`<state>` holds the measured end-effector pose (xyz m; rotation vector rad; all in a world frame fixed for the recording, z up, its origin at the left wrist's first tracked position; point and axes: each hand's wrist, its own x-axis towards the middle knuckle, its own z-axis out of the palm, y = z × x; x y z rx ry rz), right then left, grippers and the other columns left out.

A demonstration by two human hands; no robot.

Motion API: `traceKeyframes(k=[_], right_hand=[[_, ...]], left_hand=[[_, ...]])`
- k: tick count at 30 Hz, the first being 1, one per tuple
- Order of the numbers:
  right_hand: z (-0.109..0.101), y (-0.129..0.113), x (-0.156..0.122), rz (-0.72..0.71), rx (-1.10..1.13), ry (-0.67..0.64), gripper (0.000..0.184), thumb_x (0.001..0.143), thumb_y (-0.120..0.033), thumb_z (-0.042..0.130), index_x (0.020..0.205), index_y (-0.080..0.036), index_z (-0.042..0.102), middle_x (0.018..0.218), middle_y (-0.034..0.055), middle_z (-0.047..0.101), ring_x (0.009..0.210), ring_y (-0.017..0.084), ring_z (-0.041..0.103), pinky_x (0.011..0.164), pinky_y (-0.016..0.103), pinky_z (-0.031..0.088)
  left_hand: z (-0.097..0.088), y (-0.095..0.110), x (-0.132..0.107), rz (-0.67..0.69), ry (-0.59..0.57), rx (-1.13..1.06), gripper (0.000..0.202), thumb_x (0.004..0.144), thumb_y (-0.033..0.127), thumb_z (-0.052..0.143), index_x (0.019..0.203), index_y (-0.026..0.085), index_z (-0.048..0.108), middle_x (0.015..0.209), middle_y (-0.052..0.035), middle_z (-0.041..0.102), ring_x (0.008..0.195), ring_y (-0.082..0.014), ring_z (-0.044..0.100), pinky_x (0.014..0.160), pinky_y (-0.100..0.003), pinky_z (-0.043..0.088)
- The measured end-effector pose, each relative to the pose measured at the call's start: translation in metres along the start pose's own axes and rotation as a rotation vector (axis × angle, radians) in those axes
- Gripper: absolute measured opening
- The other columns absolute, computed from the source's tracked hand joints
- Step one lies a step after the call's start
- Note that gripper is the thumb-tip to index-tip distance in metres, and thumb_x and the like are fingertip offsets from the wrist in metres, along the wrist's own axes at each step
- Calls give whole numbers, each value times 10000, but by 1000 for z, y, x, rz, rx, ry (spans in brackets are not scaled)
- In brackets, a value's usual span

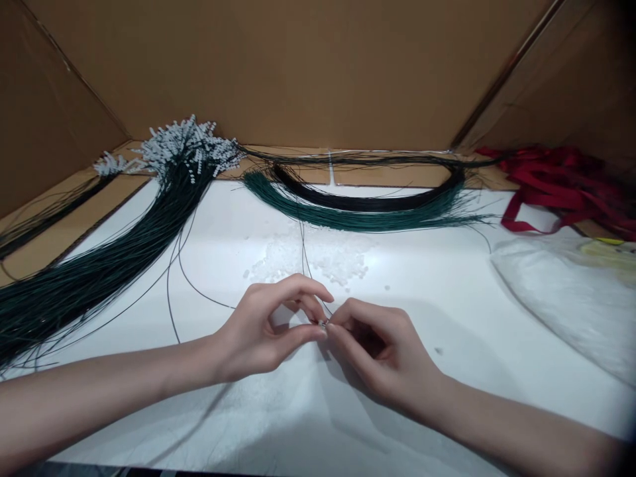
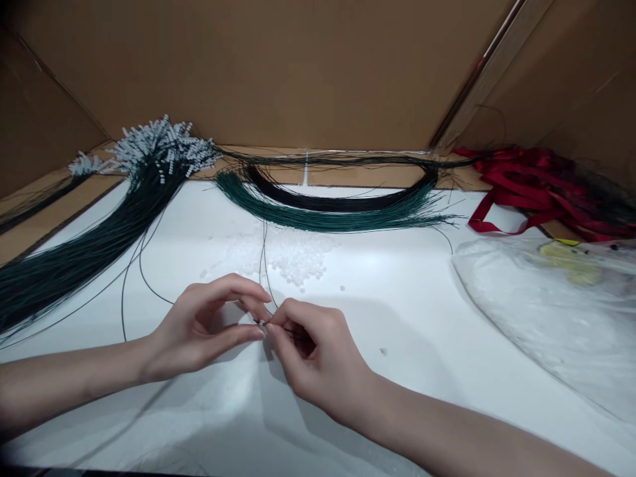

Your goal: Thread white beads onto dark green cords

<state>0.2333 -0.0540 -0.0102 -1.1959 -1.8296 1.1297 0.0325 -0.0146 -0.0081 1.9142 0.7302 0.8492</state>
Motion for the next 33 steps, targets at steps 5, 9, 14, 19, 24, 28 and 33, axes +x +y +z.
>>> traceKeyframes(k=[5,9,14,19,24,28,33], right_hand=[[-1,-1,0,35,37,1,177,922,-238,533,761,-175,569,603,-40,471,541,94,392,500,235,313],[-2,-1,1,55,68,26,122,915,-224,549,802,-179,557,579,-57,454,517,87,394,488,223,308],[-2,0,1,65,97,30,88,918,-247,557,854,-188,543,587,-54,488,535,98,439,503,226,336],[-1,-2,1,59,93,35,73,919,-254,557,901,-183,558,579,-70,436,511,86,390,484,218,315],[2,-2,1,50,95,35,89,888,-246,584,936,-175,559,579,-78,417,493,77,365,459,206,302],[1,-1,1,26,60,10,74,843,-136,534,894,-169,576,580,-70,433,496,74,368,472,204,313],[-2,-3,2,16,-20,7,140,761,-66,492,778,-166,589,588,-50,454,512,80,371,482,211,317]], left_hand=[[-2,0,0,-24,0,0,257,863,164,674,1100,186,576,844,-12,689,773,-101,659,726,-198,519],[-1,-1,1,-21,-15,1,246,869,161,666,1096,184,575,847,-17,690,784,-106,661,745,-210,520],[0,0,0,-52,-43,-25,258,885,182,642,1127,206,555,859,-23,689,804,-134,661,699,-233,518],[-2,2,-1,-79,-45,-27,248,902,181,603,1143,205,552,849,-26,653,789,-134,629,607,-210,483],[-3,3,-1,-32,-47,-25,224,904,156,591,1121,203,562,851,-28,646,776,-135,632,697,-251,519],[-3,3,-1,-34,-42,-12,222,902,163,593,1118,199,564,858,-37,645,786,-149,642,708,-268,536],[-3,3,-3,-25,-22,-5,212,904,158,588,1108,203,554,878,-45,647,802,-154,637,703,-268,535]])
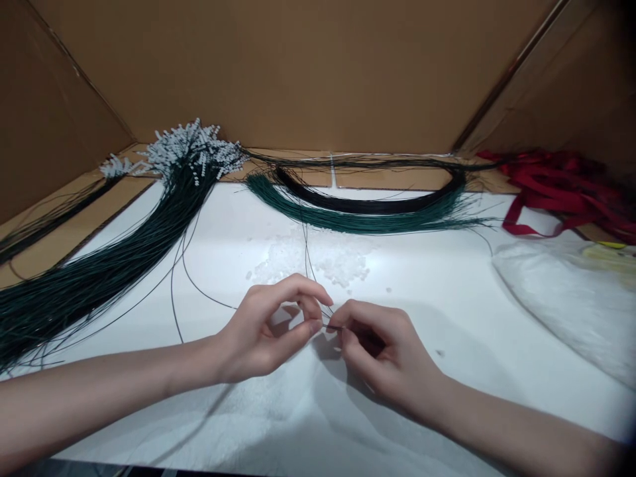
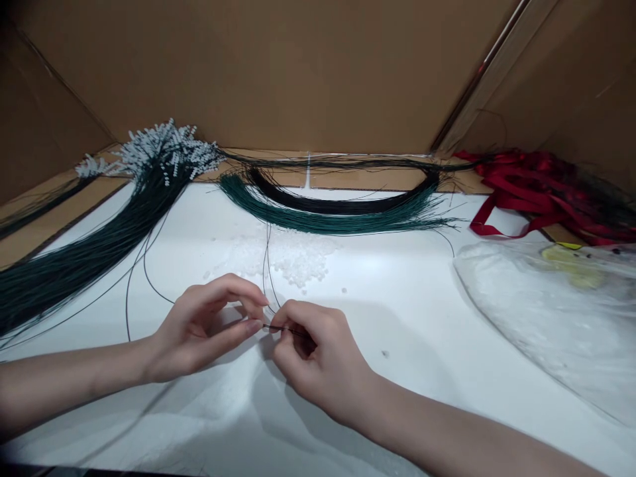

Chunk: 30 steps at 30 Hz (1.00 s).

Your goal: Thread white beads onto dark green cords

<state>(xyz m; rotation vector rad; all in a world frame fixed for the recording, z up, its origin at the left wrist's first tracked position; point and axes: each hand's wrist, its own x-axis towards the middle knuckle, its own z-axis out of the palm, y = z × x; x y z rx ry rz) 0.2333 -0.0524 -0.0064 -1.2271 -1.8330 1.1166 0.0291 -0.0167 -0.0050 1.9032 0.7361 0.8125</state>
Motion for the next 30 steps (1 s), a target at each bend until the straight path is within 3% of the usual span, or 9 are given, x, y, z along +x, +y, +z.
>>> traceKeyframes(k=[3,6,10,14,20,30], right_hand=[[-1,-1,0,-11,-7,-3,155,747,-59,472,763,-166,583,647,-23,525,542,90,430,499,216,344],[-1,-1,1,-4,1,8,142,755,-68,486,776,-164,588,615,-36,492,522,84,409,486,211,335],[0,-3,1,8,13,13,91,809,-123,523,756,-157,589,586,-45,449,512,79,387,471,210,316],[0,-6,2,28,6,22,152,860,-180,534,718,-157,582,597,-30,468,537,90,407,491,223,333],[0,-5,2,44,11,7,159,881,-200,536,741,-162,599,605,-24,491,543,95,408,494,229,334],[1,-3,1,55,29,-8,148,878,-203,545,743,-164,590,605,-30,468,546,93,392,493,227,321]], left_hand=[[0,0,-1,20,3,2,215,908,156,581,1113,211,549,881,-39,639,796,-148,626,706,-268,521],[-5,-1,2,49,27,69,196,921,169,543,1114,202,547,917,-52,648,854,-167,624,754,-306,496],[-19,-6,14,149,160,475,149,888,156,519,1006,200,598,994,-54,641,968,-212,574,921,-430,342],[-26,-10,22,47,164,719,95,856,177,578,928,206,633,1051,-57,584,1013,-234,523,914,-439,276],[-23,-9,21,-26,141,794,89,911,191,552,949,213,630,1045,-57,578,1005,-231,509,899,-431,263],[-23,-24,25,-3,148,820,49,921,251,596,926,222,634,1057,-46,581,1015,-222,491,892,-413,249]])
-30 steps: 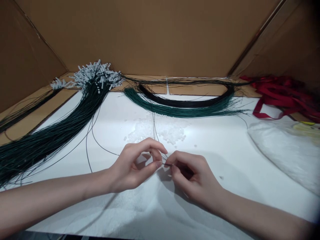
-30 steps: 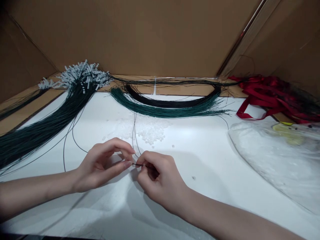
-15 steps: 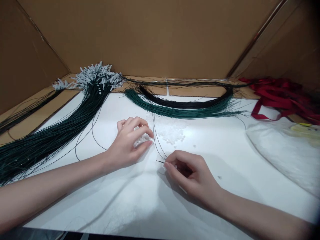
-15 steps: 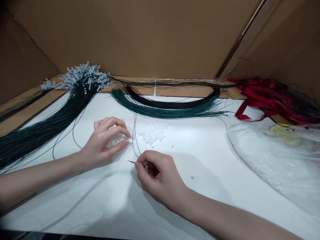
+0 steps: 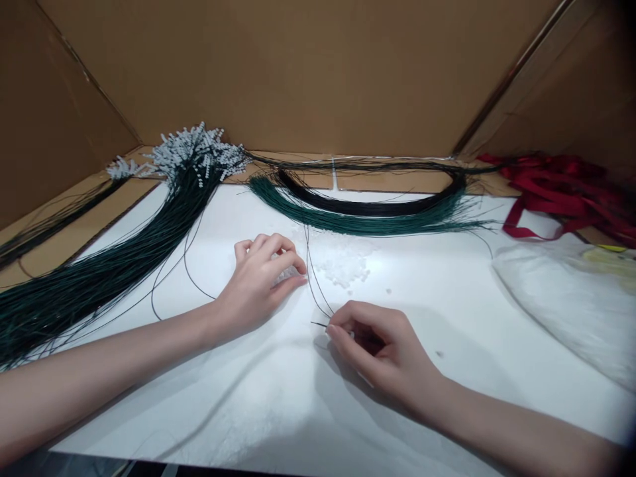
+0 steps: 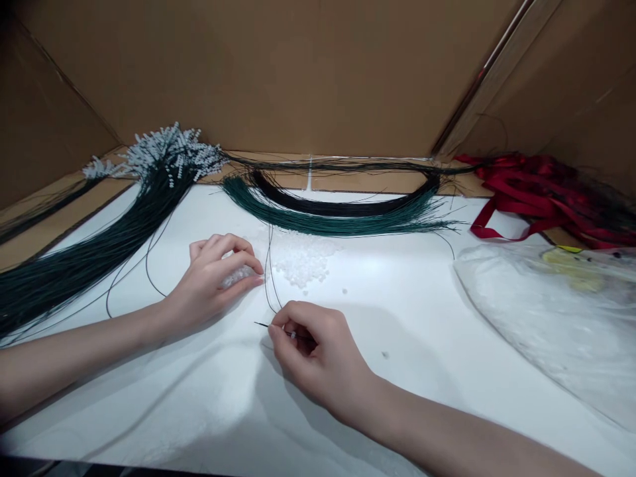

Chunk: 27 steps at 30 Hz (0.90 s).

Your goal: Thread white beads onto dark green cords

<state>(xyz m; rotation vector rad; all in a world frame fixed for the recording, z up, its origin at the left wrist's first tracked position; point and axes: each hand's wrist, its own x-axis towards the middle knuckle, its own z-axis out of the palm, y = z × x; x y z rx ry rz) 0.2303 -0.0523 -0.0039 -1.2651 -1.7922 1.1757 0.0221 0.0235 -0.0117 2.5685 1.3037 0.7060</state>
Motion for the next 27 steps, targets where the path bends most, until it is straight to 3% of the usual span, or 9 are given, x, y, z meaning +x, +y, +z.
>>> traceKeyframes(k=[8,12,16,19,27], right_hand=[[-1,-1,1,5,5,2,167,879,-209,544,726,-161,589,592,-32,458,540,94,384,491,232,314],[-1,-1,1,15,33,-8,163,888,-210,543,741,-159,592,600,-33,460,543,93,382,497,233,310],[-2,0,0,33,59,-23,155,898,-224,547,775,-158,614,625,-26,485,567,98,409,514,237,319],[-3,0,1,38,83,-11,161,902,-234,549,780,-157,619,635,-24,490,577,98,422,523,238,325],[-4,1,0,57,154,30,186,901,-265,571,759,-152,611,597,-41,445,539,82,390,493,227,299]], left_hand=[[-4,1,0,26,38,-64,113,944,192,552,846,191,609,943,-40,622,935,-202,512,856,-409,284],[-12,6,-3,229,104,-323,117,932,89,517,868,169,573,834,-32,623,814,-151,557,769,-313,423],[-12,12,-8,393,83,-481,180,883,26,558,989,159,615,877,-48,659,825,-147,595,755,-270,485],[-9,16,-12,296,26,-608,202,892,36,569,1045,148,638,931,-63,666,872,-144,612,780,-258,495],[-6,20,-17,-20,-146,-922,68,926,166,592,895,159,653,875,-25,635,811,-98,597,713,-192,465]])
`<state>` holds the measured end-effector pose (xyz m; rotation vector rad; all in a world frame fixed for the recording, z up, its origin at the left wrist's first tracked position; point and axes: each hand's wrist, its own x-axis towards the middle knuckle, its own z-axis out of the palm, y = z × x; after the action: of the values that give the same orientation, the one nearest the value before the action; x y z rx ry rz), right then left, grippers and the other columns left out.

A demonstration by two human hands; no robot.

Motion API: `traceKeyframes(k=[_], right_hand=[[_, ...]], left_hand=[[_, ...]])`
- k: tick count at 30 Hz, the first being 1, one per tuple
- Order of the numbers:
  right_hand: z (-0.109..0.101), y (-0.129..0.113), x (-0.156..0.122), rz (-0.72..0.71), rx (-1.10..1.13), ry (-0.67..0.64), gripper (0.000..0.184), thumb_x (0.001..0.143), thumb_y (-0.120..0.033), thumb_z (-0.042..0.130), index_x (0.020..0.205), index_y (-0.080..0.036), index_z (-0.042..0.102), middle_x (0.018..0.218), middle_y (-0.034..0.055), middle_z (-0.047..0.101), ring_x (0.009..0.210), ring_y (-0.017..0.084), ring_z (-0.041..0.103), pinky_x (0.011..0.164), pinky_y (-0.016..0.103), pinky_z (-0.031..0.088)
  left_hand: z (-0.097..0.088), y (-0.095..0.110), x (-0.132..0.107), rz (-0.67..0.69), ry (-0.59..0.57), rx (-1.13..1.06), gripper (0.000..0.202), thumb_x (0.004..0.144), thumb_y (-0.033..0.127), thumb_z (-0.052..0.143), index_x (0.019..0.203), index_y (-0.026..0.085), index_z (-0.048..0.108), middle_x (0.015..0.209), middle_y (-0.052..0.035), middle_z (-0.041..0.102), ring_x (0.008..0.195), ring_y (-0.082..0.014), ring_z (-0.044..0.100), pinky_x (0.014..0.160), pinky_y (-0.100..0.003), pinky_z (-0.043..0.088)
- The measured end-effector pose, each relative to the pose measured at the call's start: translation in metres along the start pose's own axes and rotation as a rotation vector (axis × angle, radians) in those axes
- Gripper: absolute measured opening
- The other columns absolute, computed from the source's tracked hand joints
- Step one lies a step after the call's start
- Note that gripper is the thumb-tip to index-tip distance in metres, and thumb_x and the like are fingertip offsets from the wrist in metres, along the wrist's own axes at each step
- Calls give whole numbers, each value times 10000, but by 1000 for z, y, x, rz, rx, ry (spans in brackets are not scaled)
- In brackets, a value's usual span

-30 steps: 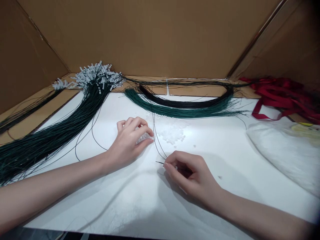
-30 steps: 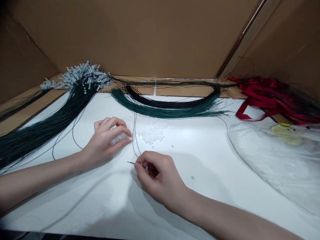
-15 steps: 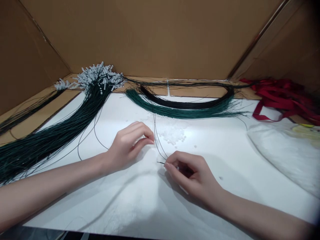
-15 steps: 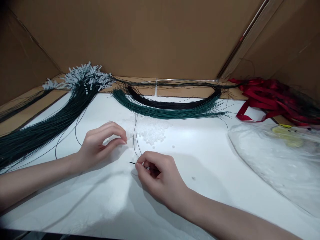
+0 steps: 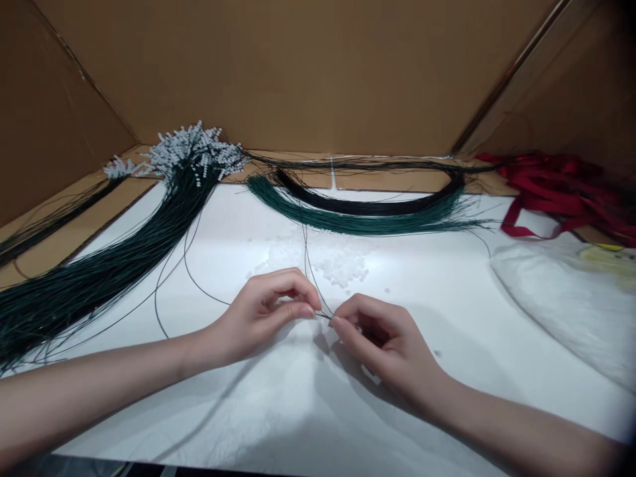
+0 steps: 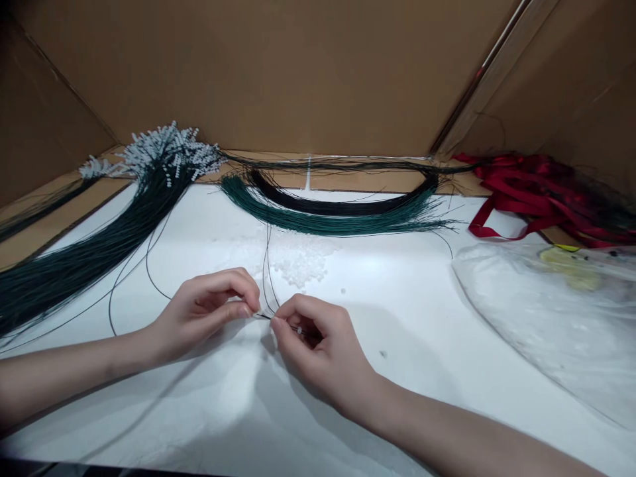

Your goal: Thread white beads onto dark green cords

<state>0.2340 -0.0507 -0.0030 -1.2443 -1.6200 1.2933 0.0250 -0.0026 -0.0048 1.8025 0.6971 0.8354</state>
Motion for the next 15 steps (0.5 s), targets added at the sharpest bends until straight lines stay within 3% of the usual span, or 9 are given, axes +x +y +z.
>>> traceKeyframes(k=[15], right_hand=[[0,4,-1,-7,41,20,211,894,-289,615,728,-159,606,582,-48,444,520,71,372,480,221,285]], left_hand=[[-1,-3,4,-129,-3,-251,167,852,133,698,1001,204,671,889,12,705,831,-76,662,787,-166,521]])
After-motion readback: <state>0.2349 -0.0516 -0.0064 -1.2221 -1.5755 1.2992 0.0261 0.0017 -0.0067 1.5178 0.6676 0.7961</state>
